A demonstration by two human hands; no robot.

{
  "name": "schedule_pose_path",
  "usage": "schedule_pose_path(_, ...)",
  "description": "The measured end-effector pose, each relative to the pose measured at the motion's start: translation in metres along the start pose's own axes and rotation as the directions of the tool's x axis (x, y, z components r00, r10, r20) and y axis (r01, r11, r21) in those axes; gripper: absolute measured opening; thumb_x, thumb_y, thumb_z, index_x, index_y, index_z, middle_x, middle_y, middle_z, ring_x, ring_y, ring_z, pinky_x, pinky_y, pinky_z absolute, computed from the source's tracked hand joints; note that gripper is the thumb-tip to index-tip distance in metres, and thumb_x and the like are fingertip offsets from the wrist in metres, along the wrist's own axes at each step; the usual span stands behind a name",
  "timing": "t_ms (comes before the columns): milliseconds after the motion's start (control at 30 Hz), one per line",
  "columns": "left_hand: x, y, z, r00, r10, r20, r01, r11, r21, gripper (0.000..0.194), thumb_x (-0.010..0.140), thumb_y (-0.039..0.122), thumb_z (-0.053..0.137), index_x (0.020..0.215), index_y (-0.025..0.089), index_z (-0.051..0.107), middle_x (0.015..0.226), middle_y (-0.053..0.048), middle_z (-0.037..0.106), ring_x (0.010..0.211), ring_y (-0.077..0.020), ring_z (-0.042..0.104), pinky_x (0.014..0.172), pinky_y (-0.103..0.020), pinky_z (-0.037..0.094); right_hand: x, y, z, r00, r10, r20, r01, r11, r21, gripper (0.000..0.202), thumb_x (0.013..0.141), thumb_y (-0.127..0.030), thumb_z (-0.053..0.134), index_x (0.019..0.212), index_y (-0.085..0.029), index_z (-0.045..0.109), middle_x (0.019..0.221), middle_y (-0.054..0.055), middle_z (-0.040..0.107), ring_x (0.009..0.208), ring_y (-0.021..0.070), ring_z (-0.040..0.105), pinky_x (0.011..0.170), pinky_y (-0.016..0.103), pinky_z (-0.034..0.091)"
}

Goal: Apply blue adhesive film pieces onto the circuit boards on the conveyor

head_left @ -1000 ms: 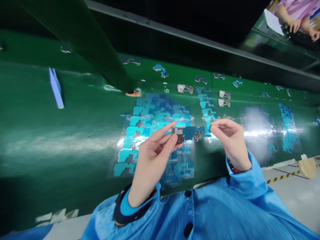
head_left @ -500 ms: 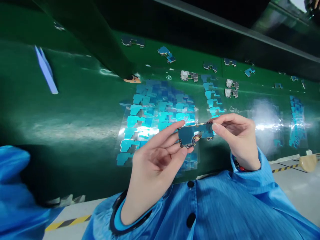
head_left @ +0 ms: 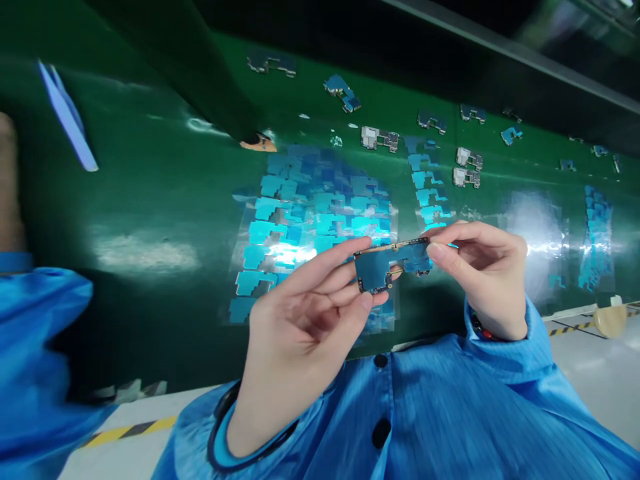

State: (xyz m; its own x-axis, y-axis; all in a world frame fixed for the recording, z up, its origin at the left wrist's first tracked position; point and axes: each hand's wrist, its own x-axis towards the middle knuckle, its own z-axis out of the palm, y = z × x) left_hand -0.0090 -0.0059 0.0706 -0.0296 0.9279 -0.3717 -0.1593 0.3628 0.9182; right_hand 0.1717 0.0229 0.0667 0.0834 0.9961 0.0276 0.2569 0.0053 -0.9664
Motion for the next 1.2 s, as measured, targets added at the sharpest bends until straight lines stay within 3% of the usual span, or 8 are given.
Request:
schedule_pose_path(333, 0.002, -0.002, 0.000, 0.999, 0.049, -0.004, -0.050, 0.999, -0.013, 0.037, 0.072, 0.012, 0.073, 0.105, 0.028, 0.073, 0.087, 0.004, 0.076, 0.071, -0.0170, 0.074, 0.073, -0.028, 0.065, 0.001, -0.002, -0.001, 0.998, -0.042, 0.039, 0.041, 0.999, 0.029, 0.009, 0.077, -0.017, 0.076, 0.078, -0.026, 0.073, 0.078, -0.003, 0.073, 0.078, 0.0138, 0.070, 0.070, 0.026, 0.061)
schedule_pose_path(533, 0.000, -0.003, 0.000, 0.999, 0.039, -0.038, -0.039, 0.999, -0.005, 0.034, 0.074, 0.015, 0.074, 0.104, 0.029, 0.073, 0.092, 0.003, 0.077, 0.072, -0.0186, 0.075, 0.074, -0.030, 0.065, 0.001, -0.003, 0.000, 0.998, -0.041, 0.037, 0.040, 0.999, 0.033, 0.008, 0.077, -0.018, 0.076, 0.078, -0.026, 0.074, 0.078, -0.003, 0.073, 0.078, 0.0148, 0.070, 0.071, 0.028, 0.062)
schedule_pose_path(667, 0.002, -0.006, -0.001, 0.997, 0.074, -0.001, -0.074, 0.996, -0.055, 0.034, 0.075, 0.015, 0.073, 0.105, 0.030, 0.073, 0.093, 0.003, 0.077, 0.078, -0.0217, 0.075, 0.074, -0.032, 0.065, 0.000, -0.004, 0.000, 0.999, -0.036, 0.036, 0.035, 0.999, 0.027, 0.009, 0.076, -0.017, 0.076, 0.078, -0.026, 0.074, 0.078, -0.003, 0.073, 0.078, 0.0143, 0.070, 0.071, 0.027, 0.061)
schedule_pose_path(1033, 0.002, -0.009, -0.003, 0.984, 0.152, 0.087, -0.143, 0.984, -0.106, 0.038, 0.082, 0.007, 0.065, 0.110, 0.033, 0.070, 0.094, 0.007, 0.077, 0.084, -0.0145, 0.075, 0.079, -0.020, 0.063, 0.002, -0.001, 0.002, 0.995, -0.084, 0.045, 0.081, 0.995, 0.056, 0.014, 0.075, -0.010, 0.075, 0.079, -0.022, 0.074, 0.077, -0.002, 0.073, 0.078, 0.0131, 0.070, 0.070, 0.023, 0.061)
schedule_pose_path(1200, 0.002, -0.010, -0.002, 0.986, 0.154, 0.063, -0.146, 0.982, -0.117, 0.039, 0.081, 0.005, 0.066, 0.108, 0.032, 0.071, 0.096, 0.008, 0.077, 0.086, -0.0151, 0.075, 0.078, -0.019, 0.063, 0.003, -0.001, 0.002, 0.994, -0.101, 0.052, 0.097, 0.993, 0.065, 0.018, 0.074, -0.006, 0.075, 0.080, -0.023, 0.074, 0.078, -0.003, 0.073, 0.078, 0.0124, 0.070, 0.070, 0.023, 0.061)
